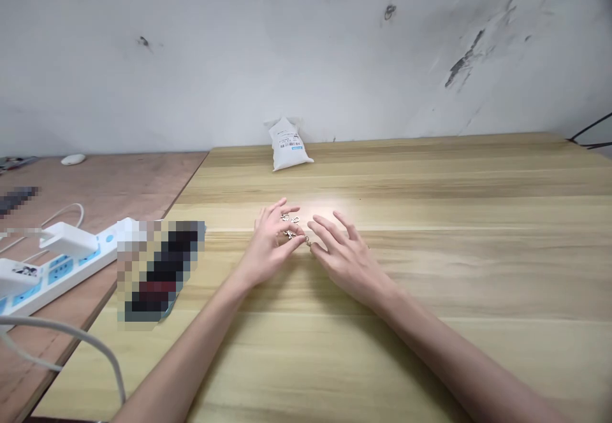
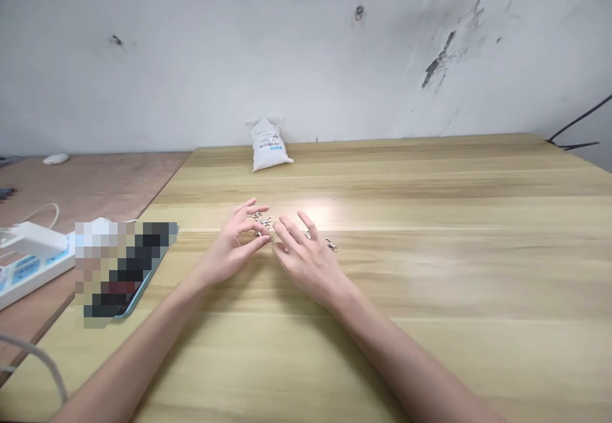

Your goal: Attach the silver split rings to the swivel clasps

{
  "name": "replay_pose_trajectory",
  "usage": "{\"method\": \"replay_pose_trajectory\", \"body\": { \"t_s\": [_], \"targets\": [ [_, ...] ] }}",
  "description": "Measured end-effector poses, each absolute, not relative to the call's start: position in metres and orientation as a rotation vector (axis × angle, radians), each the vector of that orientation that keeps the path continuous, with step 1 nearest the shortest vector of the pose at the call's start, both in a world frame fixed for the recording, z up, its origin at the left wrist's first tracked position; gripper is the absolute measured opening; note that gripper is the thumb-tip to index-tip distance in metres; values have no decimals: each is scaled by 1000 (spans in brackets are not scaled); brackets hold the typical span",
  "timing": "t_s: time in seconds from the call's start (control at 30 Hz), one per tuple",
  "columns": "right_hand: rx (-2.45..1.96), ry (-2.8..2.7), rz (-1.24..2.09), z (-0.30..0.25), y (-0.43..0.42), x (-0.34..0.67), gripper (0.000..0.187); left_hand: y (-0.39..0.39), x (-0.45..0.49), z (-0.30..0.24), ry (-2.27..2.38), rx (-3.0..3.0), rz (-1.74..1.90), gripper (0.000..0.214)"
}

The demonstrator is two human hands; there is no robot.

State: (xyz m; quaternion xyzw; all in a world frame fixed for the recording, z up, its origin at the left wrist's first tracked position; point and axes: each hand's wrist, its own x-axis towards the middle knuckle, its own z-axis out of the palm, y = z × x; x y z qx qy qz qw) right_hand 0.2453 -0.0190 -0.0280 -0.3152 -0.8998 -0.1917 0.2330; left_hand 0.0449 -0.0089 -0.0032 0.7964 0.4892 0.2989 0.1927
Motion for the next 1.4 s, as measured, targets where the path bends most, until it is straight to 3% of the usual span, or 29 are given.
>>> {"method": "replay_pose_trajectory", "body": {
  "t_s": [0.27, 0.53, 0.73, 0.87, 1.2, 1.4],
  "targets": [
    [-983, -2136, -195, -17, -20, 250, 18, -11, 53, 1, 1338, 1953, 929, 11],
    [-933, -2210, 330, -19, -18, 254, 23, -14, 53, 4, 1231, 1871, 992, 13],
    [-920, -2132, 509, -21, -21, 252, 22, -17, 58, 2, 1214, 1880, 976, 13],
    [-937, -2124, 484, -23, -19, 254, 17, -20, 57, 7, 1262, 2005, 880, 10],
    [-949, -2300, -155, -23, -14, 256, 14, -18, 54, 2, 1262, 2680, 833, 12],
    [-898, -2328, 153, -14, -17, 259, 18, -19, 50, 10, 1145, 2347, 837, 12]
  ]
}}
